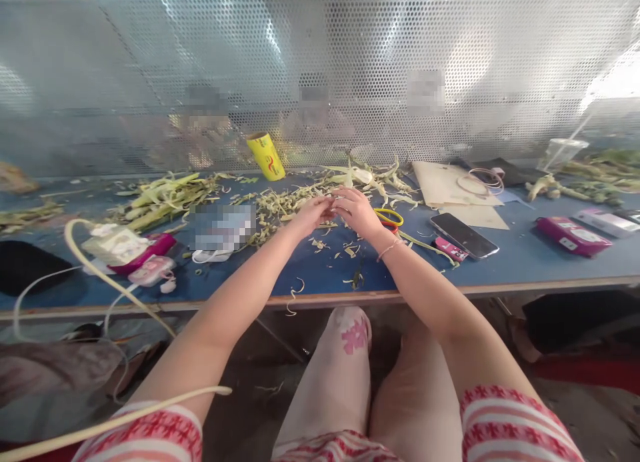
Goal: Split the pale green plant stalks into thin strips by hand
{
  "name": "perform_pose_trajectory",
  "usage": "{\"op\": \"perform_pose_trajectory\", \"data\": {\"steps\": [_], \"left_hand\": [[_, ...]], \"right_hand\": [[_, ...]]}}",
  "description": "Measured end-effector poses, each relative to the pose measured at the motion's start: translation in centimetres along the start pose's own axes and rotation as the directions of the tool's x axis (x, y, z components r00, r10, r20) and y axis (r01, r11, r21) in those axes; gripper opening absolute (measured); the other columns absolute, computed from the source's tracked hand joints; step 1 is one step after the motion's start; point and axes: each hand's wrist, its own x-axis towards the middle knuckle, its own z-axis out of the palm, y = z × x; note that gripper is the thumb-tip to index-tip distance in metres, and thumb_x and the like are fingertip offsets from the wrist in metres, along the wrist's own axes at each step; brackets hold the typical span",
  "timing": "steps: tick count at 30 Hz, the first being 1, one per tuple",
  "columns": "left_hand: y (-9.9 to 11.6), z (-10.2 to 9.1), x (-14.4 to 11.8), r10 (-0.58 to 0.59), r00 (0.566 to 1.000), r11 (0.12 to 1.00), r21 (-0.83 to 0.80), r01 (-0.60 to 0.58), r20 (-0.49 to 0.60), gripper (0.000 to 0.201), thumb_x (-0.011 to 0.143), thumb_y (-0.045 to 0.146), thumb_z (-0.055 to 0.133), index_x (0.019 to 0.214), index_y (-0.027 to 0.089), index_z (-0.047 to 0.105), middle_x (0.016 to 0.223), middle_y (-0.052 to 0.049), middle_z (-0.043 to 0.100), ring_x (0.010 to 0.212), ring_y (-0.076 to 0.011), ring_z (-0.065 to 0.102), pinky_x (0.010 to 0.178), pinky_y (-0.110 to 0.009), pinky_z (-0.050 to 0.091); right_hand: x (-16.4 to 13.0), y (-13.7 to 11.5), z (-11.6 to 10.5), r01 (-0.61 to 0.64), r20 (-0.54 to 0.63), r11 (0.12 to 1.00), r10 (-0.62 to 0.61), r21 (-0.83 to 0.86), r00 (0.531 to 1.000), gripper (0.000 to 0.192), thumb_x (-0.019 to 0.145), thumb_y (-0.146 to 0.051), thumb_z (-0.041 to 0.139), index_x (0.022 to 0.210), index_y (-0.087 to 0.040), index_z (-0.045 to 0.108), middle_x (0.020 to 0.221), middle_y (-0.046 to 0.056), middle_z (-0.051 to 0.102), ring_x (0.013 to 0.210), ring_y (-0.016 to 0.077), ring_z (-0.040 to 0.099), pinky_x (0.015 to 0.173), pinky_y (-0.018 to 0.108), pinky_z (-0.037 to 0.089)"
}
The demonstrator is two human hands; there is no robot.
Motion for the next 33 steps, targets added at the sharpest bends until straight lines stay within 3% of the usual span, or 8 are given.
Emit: {"op": "perform_pose_trajectory", "data": {"steps": [7,11,14,17,23,25,28,33], "left_hand": [[-0.6,-0.5,0.4,0.120,0.992,0.958,0.259,-0.124,0.033,0.008,0.078,0.021,0.064,0.077,0.013,0.063,0.063,-0.001,0.066,0.059,-0.0088,0.061,0.065,-0.022,0.048],[-0.6,-0.2,0.3,0.247,0.966,0.903,0.343,-0.259,0.078,0.009,0.079,0.016,0.058,0.084,0.014,0.065,0.068,-0.001,0.067,0.064,-0.0112,0.062,0.070,-0.026,0.049],[-0.5,0.2,0.0,0.294,0.951,0.882,0.356,-0.309,0.098,0.012,0.080,0.017,0.055,0.087,0.014,0.065,0.071,-0.002,0.067,0.068,-0.0129,0.063,0.070,-0.027,0.049],[-0.7,0.4,-0.2,0.351,0.926,0.815,0.442,-0.374,0.137,0.009,0.080,0.022,0.058,0.080,0.015,0.063,0.069,-0.002,0.064,0.064,-0.0124,0.061,0.066,-0.026,0.048],[-1.1,-0.1,0.0,0.370,0.923,0.768,0.522,-0.370,0.109,0.013,0.083,0.025,0.055,0.078,0.015,0.061,0.067,-0.002,0.065,0.061,-0.0116,0.059,0.064,-0.026,0.047],[-1.1,-0.3,0.1,0.351,0.931,0.774,0.527,-0.351,0.105,0.012,0.083,0.026,0.056,0.082,0.015,0.061,0.069,-0.003,0.066,0.062,-0.0116,0.059,0.065,-0.026,0.048],[-1.0,-0.4,0.1,0.323,0.941,0.783,0.530,-0.326,0.101,0.014,0.083,0.027,0.057,0.087,0.015,0.061,0.070,-0.003,0.067,0.065,-0.0123,0.061,0.065,-0.026,0.048],[-0.7,-0.7,0.0,0.311,0.950,0.811,0.509,-0.287,0.040,0.014,0.082,0.028,0.059,0.086,0.015,0.062,0.066,-0.002,0.066,0.059,-0.0115,0.058,0.060,-0.025,0.045]], "right_hand": [[0.1,0.0,-0.1,-0.231,-0.001,0.968,0.233,0.097,0.973,0.023,0.090,-0.036,0.050,0.080,-0.020,0.064,0.084,0.006,0.069,0.083,0.0201,0.061,0.081,0.036,0.046],[0.3,0.1,0.3,-0.437,0.010,0.875,0.445,0.207,0.896,0.026,0.084,-0.039,0.056,0.068,-0.019,0.054,0.068,0.001,0.060,0.067,0.0152,0.054,0.069,0.030,0.043],[0.6,0.0,0.3,-0.511,0.004,0.803,0.536,0.306,0.844,0.018,0.081,-0.033,0.058,0.071,-0.020,0.051,0.066,-0.001,0.057,0.065,0.0133,0.051,0.066,0.029,0.042],[0.6,-0.1,0.2,-0.528,0.021,0.777,0.556,0.343,0.831,0.010,0.079,-0.028,0.058,0.076,-0.020,0.052,0.071,0.000,0.058,0.067,0.0135,0.053,0.068,0.029,0.043],[0.2,1.0,-0.3,-0.534,0.010,0.824,0.542,0.189,0.840,0.013,0.079,-0.031,0.055,0.085,-0.019,0.058,0.095,0.008,0.064,0.092,0.0206,0.056,0.081,0.035,0.044],[0.1,1.2,-0.6,-0.555,0.125,0.820,0.541,0.137,0.831,0.016,0.083,-0.030,0.049,0.086,-0.018,0.059,0.094,0.008,0.066,0.092,0.0206,0.057,0.085,0.036,0.042],[0.0,1.2,-1.0,-0.612,0.309,0.788,0.565,0.075,0.765,0.020,0.085,-0.029,0.045,0.078,-0.018,0.059,0.076,0.005,0.065,0.076,0.0176,0.056,0.077,0.032,0.042],[0.0,1.3,-1.0,-0.606,0.180,0.781,0.581,0.150,0.794,0.011,0.076,-0.026,0.053,0.074,-0.017,0.058,0.069,0.001,0.061,0.067,0.0140,0.052,0.069,0.030,0.042]]}}
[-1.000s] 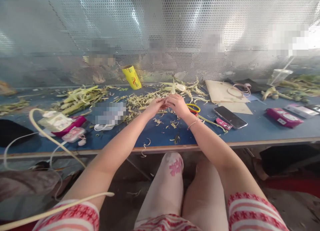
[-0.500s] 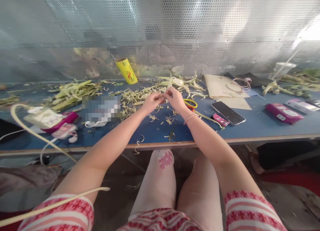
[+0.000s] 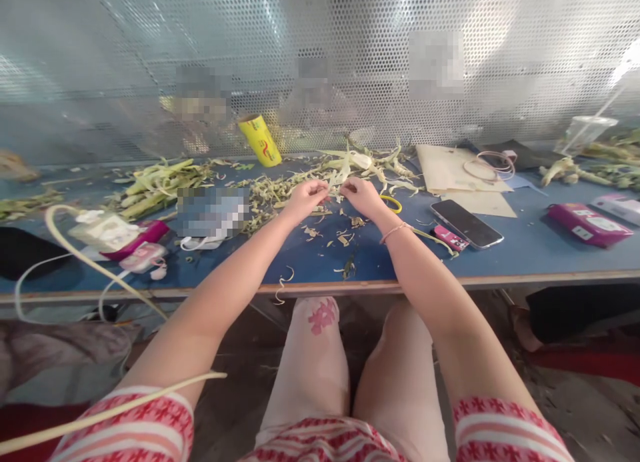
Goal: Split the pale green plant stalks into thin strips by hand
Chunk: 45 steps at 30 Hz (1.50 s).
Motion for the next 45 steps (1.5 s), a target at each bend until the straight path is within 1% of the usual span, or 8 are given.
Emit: {"op": "perform_pose_trajectory", "data": {"steps": [3,8,15,20,26,35,39,45], "left_hand": [[0.2,-0.2,0.0,-0.023,1.000,1.000,-0.001,0.023,-0.020,0.014,0.079,0.029,0.062,0.084,0.016,0.064,0.063,-0.002,0.064,0.052,-0.0102,0.052,0.058,-0.025,0.042],[0.7,0.0,-0.4,0.016,0.999,0.998,0.057,-0.017,0.032,0.012,0.077,0.027,0.063,0.080,0.015,0.067,0.060,-0.001,0.063,0.052,-0.0104,0.050,0.057,-0.025,0.038],[1.6,0.7,-1.2,0.017,0.991,0.999,-0.044,-0.012,0.130,0.008,0.077,0.020,0.060,0.079,0.014,0.065,0.064,-0.002,0.062,0.057,-0.0104,0.052,0.061,-0.025,0.043],[2.0,0.9,-1.2,-0.013,0.996,0.986,-0.166,0.028,0.092,0.032,0.088,0.041,0.051,0.077,0.014,0.064,0.062,-0.003,0.062,0.056,-0.0119,0.054,0.061,-0.027,0.043],[1.7,1.1,-0.7,-0.080,0.996,0.990,-0.112,0.082,0.029,0.038,0.086,0.047,0.053,0.069,0.014,0.062,0.059,-0.004,0.062,0.053,-0.0124,0.053,0.061,-0.028,0.042],[1.9,0.8,-0.7,0.028,1.000,1.000,-0.007,-0.028,-0.013,0.021,0.087,0.033,0.056,0.083,0.016,0.068,0.060,-0.001,0.064,0.056,-0.0121,0.056,0.062,-0.024,0.042],[2.3,1.0,-1.2,0.021,0.999,1.000,-0.003,-0.021,0.048,0.020,0.088,0.029,0.054,0.084,0.016,0.069,0.060,-0.001,0.064,0.058,-0.0122,0.057,0.062,-0.024,0.042],[2.0,1.3,-1.0,-0.112,0.986,0.978,-0.161,0.132,0.123,0.031,0.087,0.040,0.054,0.079,0.014,0.066,0.060,-0.002,0.064,0.052,-0.0092,0.052,0.058,-0.024,0.042]], "right_hand": [[-0.1,-0.3,-0.1,0.043,-0.042,0.979,-0.035,0.197,0.998,0.009,0.072,-0.026,0.058,0.075,-0.018,0.057,0.070,0.001,0.061,0.066,0.0136,0.053,0.067,0.030,0.044],[-0.6,-1.4,-0.3,0.062,0.091,0.892,-0.114,0.448,0.989,0.024,0.071,-0.035,0.066,0.087,-0.018,0.063,0.078,0.003,0.066,0.069,0.0133,0.058,0.068,0.030,0.049],[-0.5,-0.8,0.5,0.074,-0.026,0.956,-0.069,0.284,0.997,0.019,0.075,-0.035,0.062,0.077,-0.017,0.066,0.063,0.000,0.060,0.058,0.0112,0.051,0.061,0.029,0.044],[-0.5,-1.1,0.6,0.113,-0.102,0.973,-0.094,0.199,0.990,0.019,0.074,-0.034,0.062,0.078,-0.017,0.069,0.056,-0.004,0.047,0.055,0.0094,0.039,0.056,0.027,0.035],[-0.7,-1.7,0.9,0.075,-0.088,0.975,-0.058,0.209,0.994,0.009,0.071,-0.025,0.063,0.074,-0.018,0.059,0.060,-0.004,0.047,0.055,0.0095,0.040,0.056,0.027,0.035],[-0.1,-0.7,0.8,-0.024,-0.129,0.996,0.036,0.091,0.991,0.026,0.083,-0.038,0.050,0.066,-0.019,0.053,0.056,-0.001,0.048,0.059,0.0135,0.044,0.059,0.029,0.035],[0.2,-0.1,0.8,-0.010,-0.067,0.999,0.013,0.044,0.998,0.030,0.087,-0.035,0.045,0.065,-0.019,0.055,0.066,0.003,0.056,0.070,0.0172,0.051,0.070,0.032,0.042],[0.0,-0.1,0.6,0.156,-0.227,0.988,-0.149,0.013,0.962,0.022,0.084,-0.026,0.054,0.096,-0.019,0.070,0.099,0.010,0.064,0.089,0.0204,0.058,0.085,0.039,0.048]]}}
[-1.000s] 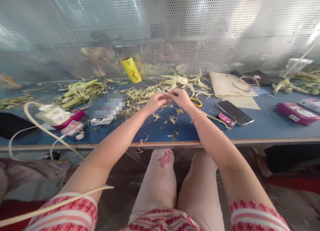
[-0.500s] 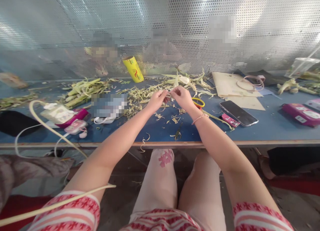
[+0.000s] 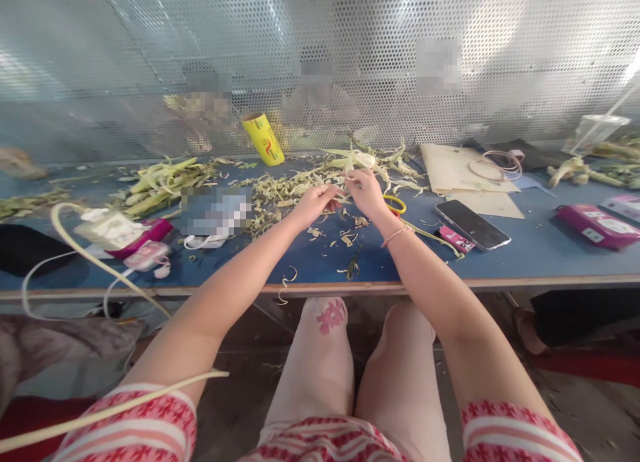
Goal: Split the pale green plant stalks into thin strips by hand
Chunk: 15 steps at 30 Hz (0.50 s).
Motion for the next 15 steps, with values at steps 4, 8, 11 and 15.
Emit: {"op": "perform_pose_trajectory", "data": {"steps": [4,8,11,15], "left_hand": [[-0.19,0.23,0.13,-0.131,0.991,0.970,-0.207,0.129,0.004,0.032,0.087,0.042,0.054,0.075,0.013,0.059,0.056,-0.001,0.062,0.048,-0.0067,0.049,0.057,-0.022,0.042],[0.16,0.39,-0.08,-0.181,0.983,0.919,-0.353,0.177,0.021,0.025,0.091,0.030,0.050,0.073,0.014,0.055,0.055,-0.001,0.061,0.047,-0.0070,0.051,0.055,-0.022,0.041],[0.47,0.32,-0.24,-0.157,0.986,0.885,-0.436,0.162,0.048,0.021,0.091,0.020,0.047,0.073,0.013,0.055,0.057,-0.002,0.063,0.050,-0.0075,0.053,0.055,-0.022,0.041],[0.59,0.09,-0.34,-0.120,0.991,0.873,-0.470,0.131,0.053,0.020,0.089,0.015,0.047,0.071,0.013,0.056,0.059,-0.003,0.063,0.052,-0.0072,0.054,0.055,-0.022,0.042]], "right_hand": [[-0.49,-0.68,-0.06,0.132,0.046,0.991,-0.133,0.028,0.990,0.027,0.086,-0.022,0.051,0.100,-0.024,0.074,0.091,0.006,0.067,0.086,0.0191,0.061,0.082,0.037,0.050],[-0.71,-0.82,-0.09,0.192,0.049,0.981,-0.192,-0.006,0.980,0.031,0.085,-0.014,0.048,0.094,-0.025,0.076,0.092,0.006,0.066,0.089,0.0185,0.061,0.083,0.037,0.051],[-0.67,-0.73,-0.15,0.210,0.037,0.976,-0.208,-0.054,0.977,0.033,0.085,-0.012,0.047,0.095,-0.025,0.076,0.090,0.006,0.062,0.086,0.0177,0.060,0.082,0.037,0.053],[-0.65,-0.91,-0.28,0.261,0.085,0.964,-0.256,-0.059,0.963,0.038,0.086,-0.010,0.042,0.103,-0.026,0.073,0.097,0.007,0.058,0.088,0.0172,0.058,0.083,0.037,0.054]]}}
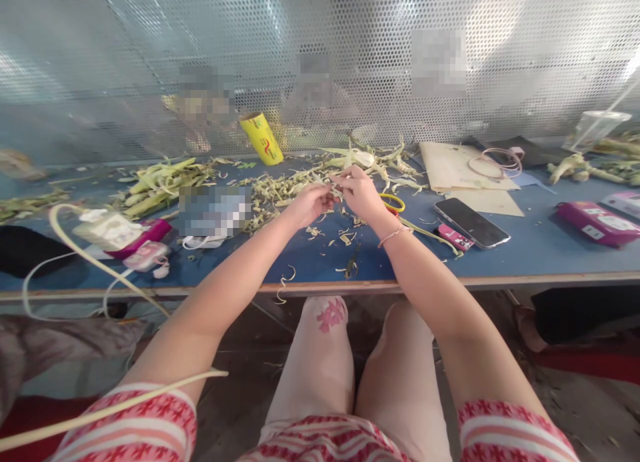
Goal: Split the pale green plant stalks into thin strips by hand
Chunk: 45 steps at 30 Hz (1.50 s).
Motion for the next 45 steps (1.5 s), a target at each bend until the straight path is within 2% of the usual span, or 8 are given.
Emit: {"op": "perform_pose_trajectory", "data": {"steps": [5,9,16,20,24,32,36,45], "left_hand": [[-0.1,-0.2,0.1,0.003,1.000,1.000,0.006,-0.003,-0.025,0.021,0.089,0.018,0.048,0.069,0.014,0.054,0.059,-0.003,0.062,0.052,-0.0073,0.054,0.055,-0.022,0.042],[-0.1,-0.3,0.2,-0.011,0.999,1.000,0.012,0.012,-0.034,0.021,0.089,0.018,0.047,0.070,0.014,0.054,0.058,-0.002,0.061,0.050,-0.0075,0.054,0.054,-0.021,0.041],[0.2,0.1,-0.2,0.003,1.000,1.000,-0.012,-0.003,-0.006,0.021,0.086,0.012,0.042,0.072,0.012,0.057,0.058,-0.003,0.063,0.051,-0.0086,0.055,0.055,-0.022,0.042],[0.2,0.1,-0.1,0.036,0.999,0.999,0.026,-0.036,-0.011,0.018,0.078,0.002,0.044,0.073,0.011,0.059,0.063,-0.003,0.064,0.056,-0.0085,0.057,0.063,-0.023,0.045],[-0.2,0.0,0.3,0.065,0.997,0.996,0.071,-0.062,-0.031,0.010,0.080,0.005,0.051,0.077,0.011,0.059,0.069,-0.002,0.065,0.059,-0.0075,0.057,0.069,-0.024,0.046],[-0.7,0.3,0.6,0.075,0.983,0.997,0.000,-0.076,-0.168,0.010,0.085,0.006,0.052,0.079,0.014,0.053,0.066,0.001,0.063,0.062,-0.0062,0.060,0.074,-0.024,0.049],[-0.6,0.3,0.5,0.048,0.983,0.998,-0.031,-0.054,-0.176,0.013,0.085,0.007,0.052,0.075,0.014,0.050,0.063,0.001,0.061,0.062,-0.0068,0.061,0.074,-0.024,0.049],[-1.2,0.0,1.0,0.148,0.979,0.982,0.141,-0.129,-0.138,0.011,0.083,0.005,0.053,0.075,0.013,0.055,0.064,0.001,0.062,0.060,-0.0067,0.060,0.070,-0.023,0.049]], "right_hand": [[0.0,-0.4,-0.2,0.026,-0.004,0.999,-0.027,-0.032,1.000,0.039,0.088,-0.012,0.042,0.109,-0.027,0.071,0.098,0.007,0.057,0.093,0.0190,0.057,0.089,0.041,0.051],[0.0,-0.5,-0.2,0.010,-0.009,1.000,-0.011,-0.020,1.000,0.033,0.089,-0.018,0.046,0.108,-0.025,0.072,0.095,0.008,0.057,0.090,0.0191,0.056,0.086,0.041,0.051],[0.2,-0.4,0.1,-0.056,-0.066,0.998,0.057,0.008,0.996,0.018,0.086,-0.030,0.059,0.088,-0.022,0.075,0.088,0.006,0.059,0.081,0.0169,0.057,0.080,0.038,0.052],[0.4,-0.3,0.1,-0.122,-0.088,0.992,0.123,0.019,0.988,0.014,0.082,-0.028,0.064,0.083,-0.021,0.075,0.084,0.006,0.060,0.073,0.0148,0.056,0.072,0.036,0.052],[0.5,-0.3,0.0,-0.136,-0.103,0.991,0.136,0.006,0.985,0.012,0.081,-0.024,0.063,0.081,-0.021,0.075,0.083,0.005,0.061,0.074,0.0147,0.056,0.072,0.035,0.052],[0.4,-0.4,0.1,-0.121,-0.094,0.992,0.116,-0.044,0.989,0.010,0.080,-0.018,0.063,0.081,-0.019,0.073,0.084,0.005,0.059,0.076,0.0152,0.055,0.075,0.036,0.051],[0.3,-0.3,0.2,-0.112,-0.090,0.994,0.111,-0.008,0.990,0.008,0.080,-0.017,0.062,0.079,-0.018,0.070,0.084,0.005,0.058,0.076,0.0146,0.056,0.074,0.034,0.051],[0.2,-0.3,0.5,-0.144,-0.071,0.985,0.151,0.096,0.986,0.004,0.077,-0.020,0.065,0.080,-0.018,0.063,0.084,0.003,0.057,0.074,0.0126,0.056,0.073,0.032,0.052]]}}
